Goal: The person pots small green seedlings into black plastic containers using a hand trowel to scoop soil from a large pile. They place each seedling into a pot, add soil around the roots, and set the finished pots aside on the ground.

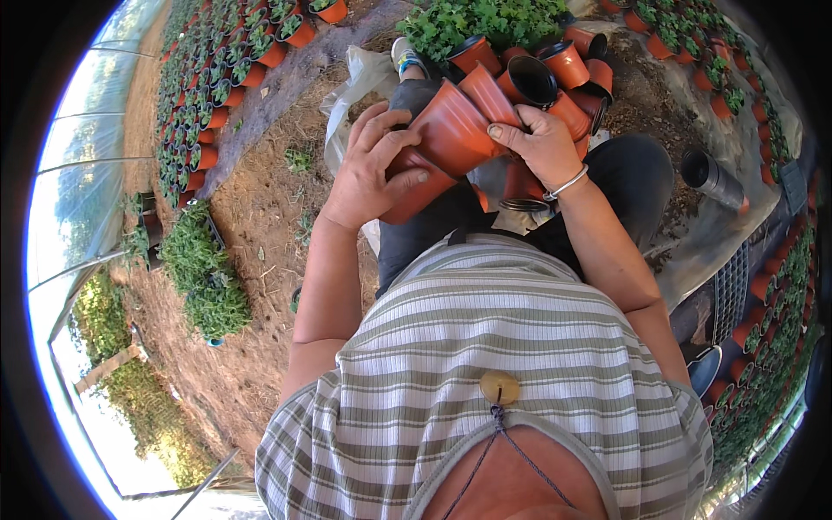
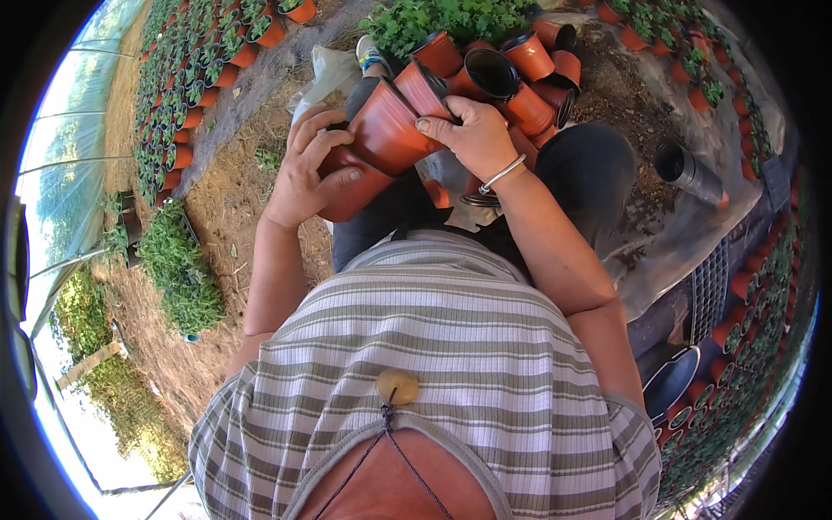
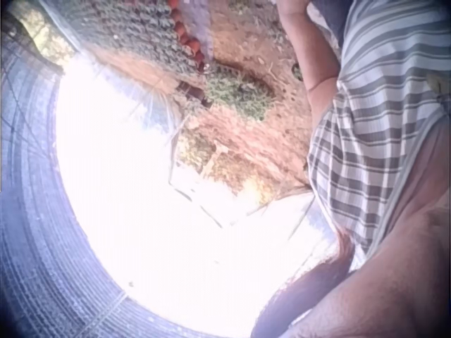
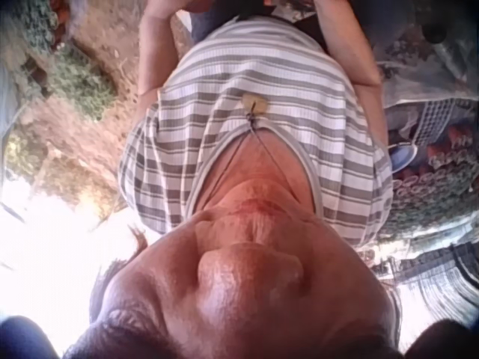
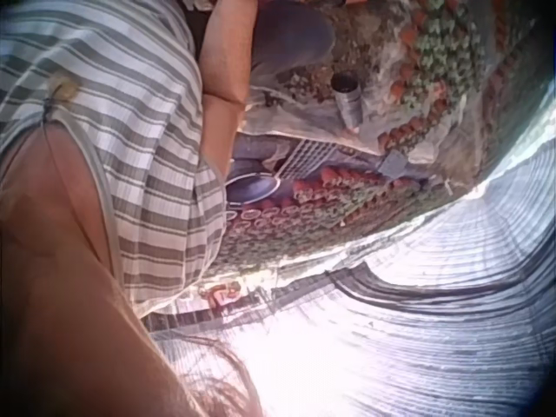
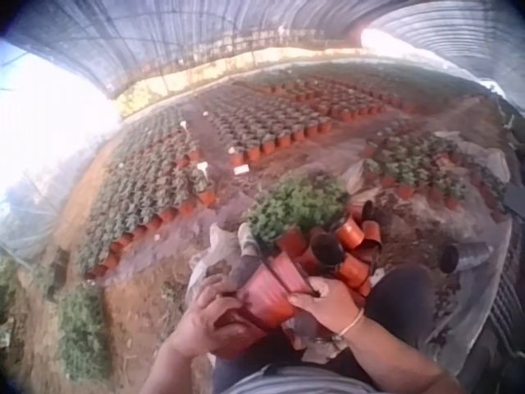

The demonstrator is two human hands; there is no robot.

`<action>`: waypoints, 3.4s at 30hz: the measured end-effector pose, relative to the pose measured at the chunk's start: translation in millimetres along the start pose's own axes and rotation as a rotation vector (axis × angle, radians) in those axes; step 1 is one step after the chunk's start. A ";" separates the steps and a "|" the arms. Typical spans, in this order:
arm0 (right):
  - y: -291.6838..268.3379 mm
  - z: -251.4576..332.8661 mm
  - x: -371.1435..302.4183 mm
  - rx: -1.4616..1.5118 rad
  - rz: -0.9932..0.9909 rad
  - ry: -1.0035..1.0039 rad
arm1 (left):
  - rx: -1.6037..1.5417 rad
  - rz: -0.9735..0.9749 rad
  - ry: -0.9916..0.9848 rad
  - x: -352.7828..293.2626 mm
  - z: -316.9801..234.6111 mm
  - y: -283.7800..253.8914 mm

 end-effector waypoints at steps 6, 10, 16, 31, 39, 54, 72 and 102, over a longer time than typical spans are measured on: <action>-63.2 20.6 17.8 -0.101 -0.343 -0.199 | -0.196 -0.089 -0.044 29.6 4.1 -13.4; -81.4 18.2 26.7 -0.506 -0.373 -0.210 | -0.027 -0.173 0.025 65.7 3.4 -10.3; -63.2 10.5 50.2 -0.635 -0.292 -0.242 | 0.198 -0.331 0.097 109.5 20.8 -17.5; -29.7 -16.6 70.7 -0.796 -0.029 -0.146 | 0.561 -0.189 -0.243 113.8 137.1 -22.8; -21.0 -15.1 64.1 -0.834 0.286 0.036 | 0.233 -0.133 -0.390 97.9 172.9 28.0; -123.6 12.0 33.0 -0.681 -0.131 -0.101 | -0.065 0.020 0.057 89.5 32.0 134.9; -197.5 -11.2 -20.4 -0.824 -0.085 0.184 | 0.680 0.888 -0.606 21.0 159.3 298.6; -52.5 -29.6 -40.6 -1.153 0.267 -0.227 | -0.783 0.461 -0.951 64.8 4.9 139.9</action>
Point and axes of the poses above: each hand's wrist, its own x-axis towards the middle knuckle, its own y-axis out of the palm, z = x × y, the point moved 2 cm from there along x, towards the middle knuckle, and after that the axes turned 12 degrees about -y, right-handed, at the moved point
